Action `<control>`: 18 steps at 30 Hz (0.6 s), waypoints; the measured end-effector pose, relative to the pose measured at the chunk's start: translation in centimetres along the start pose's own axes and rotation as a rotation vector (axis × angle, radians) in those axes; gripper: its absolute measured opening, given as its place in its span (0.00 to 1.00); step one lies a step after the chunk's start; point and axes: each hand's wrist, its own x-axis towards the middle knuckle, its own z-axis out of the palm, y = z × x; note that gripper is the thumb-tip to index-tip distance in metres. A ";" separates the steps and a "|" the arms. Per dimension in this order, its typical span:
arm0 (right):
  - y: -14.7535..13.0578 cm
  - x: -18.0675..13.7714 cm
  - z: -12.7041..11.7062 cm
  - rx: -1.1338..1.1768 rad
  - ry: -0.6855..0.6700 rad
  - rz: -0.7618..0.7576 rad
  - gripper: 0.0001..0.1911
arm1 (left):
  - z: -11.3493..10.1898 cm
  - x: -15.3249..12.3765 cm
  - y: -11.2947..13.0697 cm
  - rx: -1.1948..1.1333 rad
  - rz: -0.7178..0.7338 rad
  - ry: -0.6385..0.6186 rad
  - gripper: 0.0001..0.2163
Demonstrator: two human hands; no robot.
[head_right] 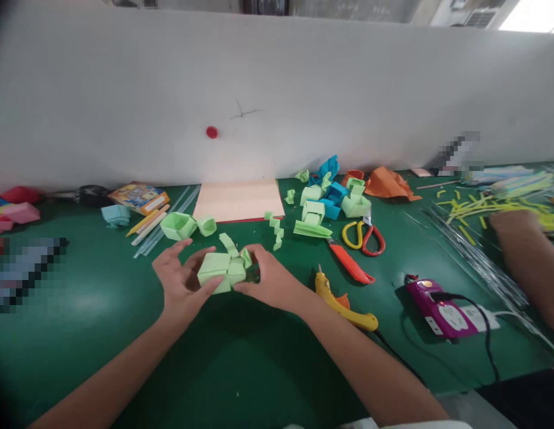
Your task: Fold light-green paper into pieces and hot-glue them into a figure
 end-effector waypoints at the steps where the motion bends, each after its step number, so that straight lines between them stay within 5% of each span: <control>1: 0.1 0.1 0.2 0.012 0.009 0.003 0.26 | 0.1 -0.1 0.1 0.018 0.034 0.030 0.32; 5: 0.9 0.3 1.4 0.085 0.048 0.015 0.27 | 0.1 -0.3 0.1 0.055 0.111 0.031 0.30; 11: 1.8 0.4 2.7 0.161 0.106 -0.016 0.36 | -0.9 -0.6 -0.8 0.176 0.023 -0.143 0.14; 18: 1.8 0.5 3.5 0.230 0.153 0.010 0.39 | -1.5 -0.4 -1.4 0.275 0.035 -0.169 0.13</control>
